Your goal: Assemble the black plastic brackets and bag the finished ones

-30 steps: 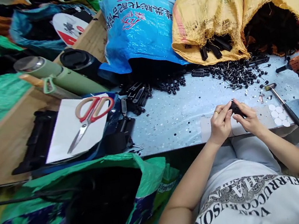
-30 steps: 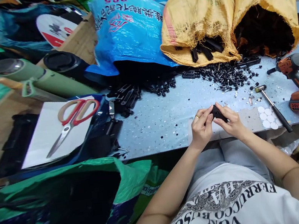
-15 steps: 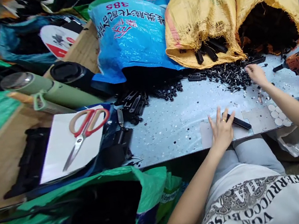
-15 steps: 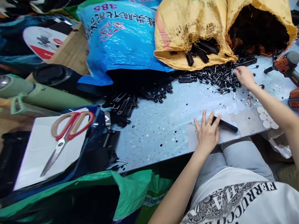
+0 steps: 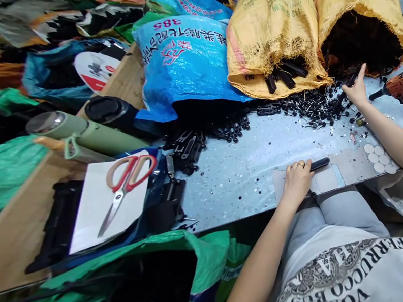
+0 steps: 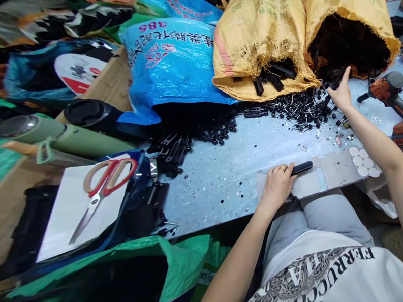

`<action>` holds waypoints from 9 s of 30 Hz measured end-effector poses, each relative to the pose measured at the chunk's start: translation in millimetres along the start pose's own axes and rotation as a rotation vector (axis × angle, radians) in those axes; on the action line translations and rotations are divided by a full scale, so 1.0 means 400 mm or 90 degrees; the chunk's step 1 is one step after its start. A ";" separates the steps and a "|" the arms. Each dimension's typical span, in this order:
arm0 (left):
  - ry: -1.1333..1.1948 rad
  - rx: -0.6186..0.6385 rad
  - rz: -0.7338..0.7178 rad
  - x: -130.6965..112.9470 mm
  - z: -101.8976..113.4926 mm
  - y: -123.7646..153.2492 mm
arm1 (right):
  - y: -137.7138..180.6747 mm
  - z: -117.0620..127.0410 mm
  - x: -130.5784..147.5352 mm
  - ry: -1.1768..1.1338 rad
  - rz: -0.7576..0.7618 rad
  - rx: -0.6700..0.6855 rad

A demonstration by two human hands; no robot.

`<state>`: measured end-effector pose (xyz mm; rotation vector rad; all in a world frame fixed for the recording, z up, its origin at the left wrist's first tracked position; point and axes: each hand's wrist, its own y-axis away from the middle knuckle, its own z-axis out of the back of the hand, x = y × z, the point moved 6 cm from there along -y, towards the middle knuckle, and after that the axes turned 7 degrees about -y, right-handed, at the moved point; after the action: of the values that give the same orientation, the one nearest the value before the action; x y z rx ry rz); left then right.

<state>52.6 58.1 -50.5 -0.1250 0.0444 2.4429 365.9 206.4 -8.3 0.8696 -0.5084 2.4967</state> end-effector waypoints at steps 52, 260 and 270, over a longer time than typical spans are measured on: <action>0.178 -0.089 -0.080 -0.027 0.002 -0.020 | 0.629 0.044 0.165 0.378 0.595 0.432; 0.049 -0.188 0.575 0.577 0.104 -0.262 | 0.123 -0.216 0.261 -0.168 0.276 0.305; 0.464 -0.266 0.361 0.314 0.045 -0.021 | 0.573 -0.144 0.230 0.140 0.575 0.449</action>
<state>-39.4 145.9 -45.4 -1.3381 -0.1276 2.7786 154.5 69.0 -34.7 0.6401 0.1406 3.6629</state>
